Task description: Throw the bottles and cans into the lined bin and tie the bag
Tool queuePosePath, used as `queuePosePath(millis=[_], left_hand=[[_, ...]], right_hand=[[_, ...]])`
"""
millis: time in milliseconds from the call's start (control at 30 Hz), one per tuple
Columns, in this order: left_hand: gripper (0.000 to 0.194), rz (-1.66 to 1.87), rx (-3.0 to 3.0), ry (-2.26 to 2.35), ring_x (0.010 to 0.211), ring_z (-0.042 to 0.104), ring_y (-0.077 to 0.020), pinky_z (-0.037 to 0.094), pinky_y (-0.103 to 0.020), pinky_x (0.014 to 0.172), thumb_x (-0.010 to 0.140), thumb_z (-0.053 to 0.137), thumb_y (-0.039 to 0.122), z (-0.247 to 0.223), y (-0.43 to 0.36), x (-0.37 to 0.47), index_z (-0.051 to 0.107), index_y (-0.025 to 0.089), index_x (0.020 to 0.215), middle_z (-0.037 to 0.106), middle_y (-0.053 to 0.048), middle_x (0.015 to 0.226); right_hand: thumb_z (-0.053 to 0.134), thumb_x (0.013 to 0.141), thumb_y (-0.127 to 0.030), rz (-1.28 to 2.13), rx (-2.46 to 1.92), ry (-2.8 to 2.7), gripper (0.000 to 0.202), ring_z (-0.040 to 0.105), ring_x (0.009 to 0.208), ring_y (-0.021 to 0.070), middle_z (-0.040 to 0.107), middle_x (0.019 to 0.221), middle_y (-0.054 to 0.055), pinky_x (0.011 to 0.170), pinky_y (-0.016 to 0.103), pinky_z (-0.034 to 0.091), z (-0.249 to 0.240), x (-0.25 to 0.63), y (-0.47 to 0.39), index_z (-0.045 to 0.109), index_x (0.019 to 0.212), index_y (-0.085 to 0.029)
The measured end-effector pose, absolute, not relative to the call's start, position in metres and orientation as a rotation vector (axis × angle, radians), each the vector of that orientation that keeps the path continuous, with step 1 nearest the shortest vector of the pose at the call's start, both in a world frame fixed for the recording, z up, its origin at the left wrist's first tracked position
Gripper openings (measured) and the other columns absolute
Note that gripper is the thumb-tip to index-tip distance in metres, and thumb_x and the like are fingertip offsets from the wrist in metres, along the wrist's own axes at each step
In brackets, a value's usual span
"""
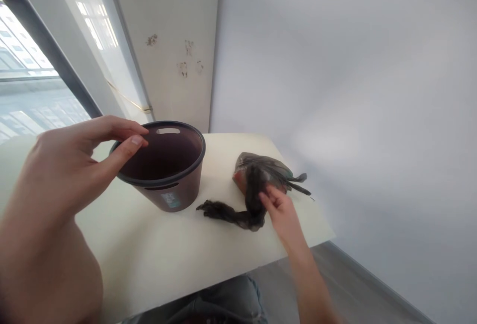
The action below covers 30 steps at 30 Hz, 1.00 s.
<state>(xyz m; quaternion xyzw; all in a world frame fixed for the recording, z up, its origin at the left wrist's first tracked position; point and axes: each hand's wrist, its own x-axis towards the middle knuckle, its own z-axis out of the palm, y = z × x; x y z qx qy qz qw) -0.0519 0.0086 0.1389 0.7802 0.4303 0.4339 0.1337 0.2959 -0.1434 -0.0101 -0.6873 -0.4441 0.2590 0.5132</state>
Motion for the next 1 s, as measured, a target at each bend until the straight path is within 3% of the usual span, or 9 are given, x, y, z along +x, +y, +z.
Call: queuePosePath(millis=[133,300,400,567,733,833,933,1000], left_hand=[[0.027,1.088,2.066,0.961,0.051,0.061,-0.0162,0.049,-0.031,0.050,0.097,0.071,0.053,0.139,0.000,-0.041,0.080,0.029,0.104,0.068,0.002,0.060],[0.035,1.060,2.005,0.748,0.084,0.075,-0.0238,0.064,-0.035,0.070,0.081,0.088,0.046,0.135,-0.010,-0.020,0.078,0.028,0.110,0.079,-0.005,0.090],[0.017,1.119,1.991,0.756,0.076,0.071,-0.0208,0.062,-0.033,0.066,0.090,0.080,0.041,0.133,-0.008,-0.017,0.077,0.025,0.092,0.074,-0.002,0.080],[0.022,1.328,1.839,0.864,0.065,0.064,-0.0174,0.051,-0.028,0.055,0.097,0.071,0.043,0.137,0.004,-0.038,0.075,0.023,0.090,0.067,0.000,0.071],[0.032,1.326,1.727,0.890,0.056,0.056,-0.0155,0.044,-0.028,0.049,0.100,0.066,0.050,0.141,0.015,-0.053,0.073,0.024,0.083,0.060,-0.001,0.064],[0.034,1.294,1.699,0.858,0.050,0.053,-0.0149,0.043,-0.029,0.047,0.100,0.065,0.055,0.139,0.019,-0.056,0.073,0.025,0.086,0.054,0.000,0.058],[0.032,1.245,1.838,0.778,0.072,0.069,-0.0204,0.056,-0.031,0.062,0.096,0.071,0.055,0.137,0.016,-0.051,0.076,0.026,0.109,0.071,-0.004,0.081],[0.052,1.134,1.992,0.680,0.098,0.073,-0.0256,0.061,-0.035,0.079,0.086,0.084,0.050,0.134,0.008,-0.040,0.070,0.029,0.131,0.076,-0.008,0.110]], right_hand=[[0.078,0.094,-0.048,0.646,-1.260,-0.838,0.025,0.067,0.076,0.0198,0.072,0.089,0.003,0.066,0.032,0.056,0.063,0.249,-0.111,0.074,0.103,-0.025],[0.081,0.091,-0.053,0.845,-0.984,-1.160,0.038,0.072,0.080,0.0220,0.075,0.090,0.003,0.075,0.039,0.064,0.123,0.191,-0.060,0.072,0.115,-0.025],[0.085,0.087,-0.052,0.882,-0.929,-1.249,0.038,0.073,0.087,0.0221,0.075,0.092,0.003,0.080,0.039,0.065,0.130,0.173,-0.047,0.071,0.108,-0.024],[0.087,0.086,-0.048,0.820,-0.977,-1.032,0.034,0.064,0.069,0.0145,0.069,0.082,-0.001,0.061,0.027,0.057,0.125,0.194,-0.055,0.064,0.095,-0.024],[0.085,0.088,-0.044,0.910,-1.091,-0.864,0.030,0.038,0.045,0.0081,0.054,0.065,-0.006,0.040,0.023,0.037,0.111,0.232,-0.084,0.065,0.093,-0.023],[0.079,0.092,-0.049,0.948,-1.111,-0.742,0.030,0.045,0.045,0.0129,0.052,0.060,-0.004,0.041,0.028,0.045,0.099,0.247,-0.095,0.065,0.085,-0.023],[0.073,0.096,-0.051,1.012,-1.048,-0.699,0.027,0.068,0.070,0.0206,0.071,0.081,0.003,0.059,0.034,0.061,0.094,0.254,-0.096,0.073,0.096,-0.024],[0.072,0.095,-0.050,1.046,-0.985,-0.710,0.028,0.073,0.088,0.0222,0.077,0.101,0.004,0.071,0.036,0.064,0.094,0.254,-0.097,0.075,0.107,-0.025]])
